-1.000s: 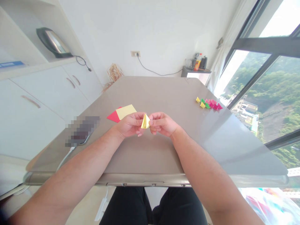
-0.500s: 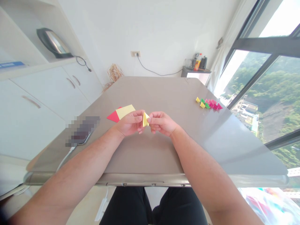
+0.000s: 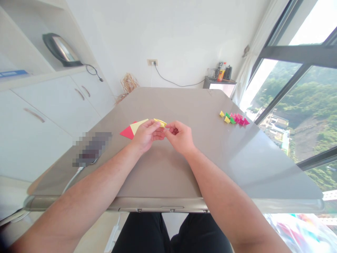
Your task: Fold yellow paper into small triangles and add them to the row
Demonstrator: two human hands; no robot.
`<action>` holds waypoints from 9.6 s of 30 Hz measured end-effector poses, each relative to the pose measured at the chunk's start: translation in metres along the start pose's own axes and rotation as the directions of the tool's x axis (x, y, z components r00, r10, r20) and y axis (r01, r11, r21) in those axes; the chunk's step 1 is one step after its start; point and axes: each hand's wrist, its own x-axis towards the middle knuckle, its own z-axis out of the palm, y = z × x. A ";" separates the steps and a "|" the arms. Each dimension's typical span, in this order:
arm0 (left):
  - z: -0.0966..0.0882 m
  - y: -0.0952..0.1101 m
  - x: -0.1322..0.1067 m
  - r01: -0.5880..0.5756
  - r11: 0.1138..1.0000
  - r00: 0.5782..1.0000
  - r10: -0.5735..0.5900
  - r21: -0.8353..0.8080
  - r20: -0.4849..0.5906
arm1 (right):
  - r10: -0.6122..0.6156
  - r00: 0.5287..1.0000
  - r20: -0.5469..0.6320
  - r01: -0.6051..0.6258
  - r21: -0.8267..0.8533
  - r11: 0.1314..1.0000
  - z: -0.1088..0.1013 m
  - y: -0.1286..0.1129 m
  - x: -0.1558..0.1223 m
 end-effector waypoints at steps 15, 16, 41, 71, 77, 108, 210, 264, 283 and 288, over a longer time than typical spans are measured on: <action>0.004 -0.001 -0.005 -0.076 0.984 0.995 0.064 0.160 0.079 | -0.111 0.992 0.060 0.120 -0.166 0.979 -0.003 0.004 -0.001; 0.004 -0.001 -0.005 -0.073 0.984 0.995 0.060 0.163 0.083 | -0.127 0.990 0.061 0.136 -0.184 0.974 -0.003 0.004 -0.001; 0.005 -0.004 -0.005 -0.082 0.994 0.996 0.080 0.076 0.028 | 0.202 0.979 0.009 -0.201 0.165 0.965 -0.002 -0.006 0.003; 0.003 -0.008 0.000 -0.020 0.993 0.998 0.026 0.115 -0.050 | 0.330 0.933 0.142 -0.351 0.171 0.921 -0.002 -0.003 0.007; 0.008 -0.008 -0.002 -0.055 0.988 0.992 0.070 0.145 -0.104 | 0.332 0.930 0.155 -0.353 0.135 0.926 0.000 0.000 0.007; 0.005 -0.009 0.000 -0.199 0.967 0.975 0.212 0.158 -0.071 | 0.217 0.959 0.181 -0.184 -0.184 0.966 -0.001 -0.004 0.001; -0.005 -0.021 0.005 -0.264 0.813 0.952 0.306 0.520 0.005 | 0.346 0.911 0.226 -0.359 0.017 0.933 -0.009 0.006 0.011; 0.002 -0.012 0.002 -0.041 0.974 0.998 0.051 0.223 -0.038 | -0.249 0.968 0.007 0.246 -0.190 0.950 -0.002 0.010 0.002; 0.008 -0.012 -0.005 -0.256 0.914 0.960 0.280 0.314 -0.032 | 0.167 0.971 0.172 -0.204 0.228 0.952 -0.007 0.003 0.008; 0.014 -0.012 -0.006 -0.283 0.925 0.949 0.309 0.254 -0.069 | 0.123 0.978 0.168 -0.165 0.264 0.950 -0.002 0.000 0.006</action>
